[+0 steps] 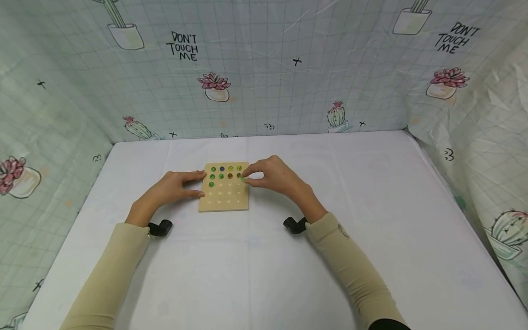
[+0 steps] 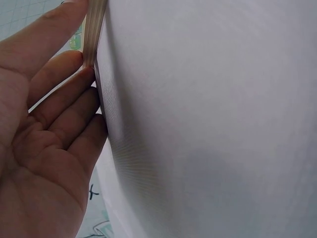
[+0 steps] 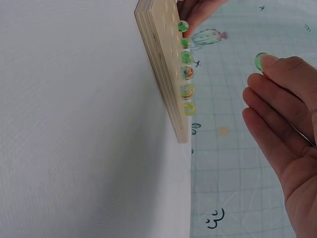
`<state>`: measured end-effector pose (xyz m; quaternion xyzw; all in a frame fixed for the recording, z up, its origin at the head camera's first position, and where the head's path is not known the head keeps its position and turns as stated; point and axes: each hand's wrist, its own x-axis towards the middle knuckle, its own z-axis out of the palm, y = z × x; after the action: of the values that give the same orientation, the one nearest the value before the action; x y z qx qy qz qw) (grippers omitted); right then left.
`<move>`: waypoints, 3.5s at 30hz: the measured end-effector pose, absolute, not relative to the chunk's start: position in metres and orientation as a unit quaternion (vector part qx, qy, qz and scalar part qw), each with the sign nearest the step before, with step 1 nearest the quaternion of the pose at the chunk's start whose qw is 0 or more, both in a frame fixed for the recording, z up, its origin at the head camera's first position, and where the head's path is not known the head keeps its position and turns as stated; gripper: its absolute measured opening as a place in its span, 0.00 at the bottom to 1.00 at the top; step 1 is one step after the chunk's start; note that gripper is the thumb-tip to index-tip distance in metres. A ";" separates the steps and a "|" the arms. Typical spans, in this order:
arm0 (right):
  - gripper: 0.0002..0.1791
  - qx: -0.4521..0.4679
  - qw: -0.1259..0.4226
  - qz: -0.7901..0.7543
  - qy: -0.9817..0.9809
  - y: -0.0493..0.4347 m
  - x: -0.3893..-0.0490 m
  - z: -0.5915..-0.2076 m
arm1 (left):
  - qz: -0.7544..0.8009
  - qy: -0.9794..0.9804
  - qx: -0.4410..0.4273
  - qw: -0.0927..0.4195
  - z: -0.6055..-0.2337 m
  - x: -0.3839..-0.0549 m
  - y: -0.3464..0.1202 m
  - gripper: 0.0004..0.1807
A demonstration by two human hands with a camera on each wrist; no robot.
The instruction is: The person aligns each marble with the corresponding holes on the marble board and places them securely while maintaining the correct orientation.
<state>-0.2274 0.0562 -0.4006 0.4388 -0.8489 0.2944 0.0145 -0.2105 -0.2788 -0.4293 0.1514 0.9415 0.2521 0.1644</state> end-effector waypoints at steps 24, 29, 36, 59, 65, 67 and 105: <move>0.10 0.435 0.032 0.366 -0.822 0.042 -0.231 -0.409 | 0.256 0.941 0.139 0.169 -0.431 -0.210 -0.279 0.44; 0.10 0.432 0.040 0.379 -0.817 0.038 -0.232 -0.413 | 0.249 0.943 0.142 0.167 -0.430 -0.210 -0.279 0.44; 0.10 0.439 0.076 0.382 -0.810 0.033 -0.235 -0.416 | 0.244 0.944 0.140 0.170 -0.431 -0.211 -0.279 0.44; 0.11 0.480 0.174 0.372 -0.776 0.022 -0.240 -0.430 | 0.250 0.943 0.142 0.167 -0.432 -0.211 -0.280 0.44; 0.11 0.485 0.168 0.368 -0.775 0.018 -0.239 -0.432 | 0.251 0.943 0.141 0.166 -0.432 -0.210 -0.280 0.43; 0.10 0.482 0.158 0.369 -0.779 0.016 -0.239 -0.433 | 0.250 0.943 0.141 0.166 -0.432 -0.210 -0.280 0.43; 0.11 0.260 -0.068 0.310 -0.912 -0.030 -0.229 -0.427 | 0.241 0.946 0.138 0.169 -0.431 -0.213 -0.280 0.43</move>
<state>-0.2286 -0.0303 -0.4266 0.2602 -0.9118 0.3104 -0.0675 -0.2128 -0.2800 -0.4310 0.1382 0.9458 0.2406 0.1690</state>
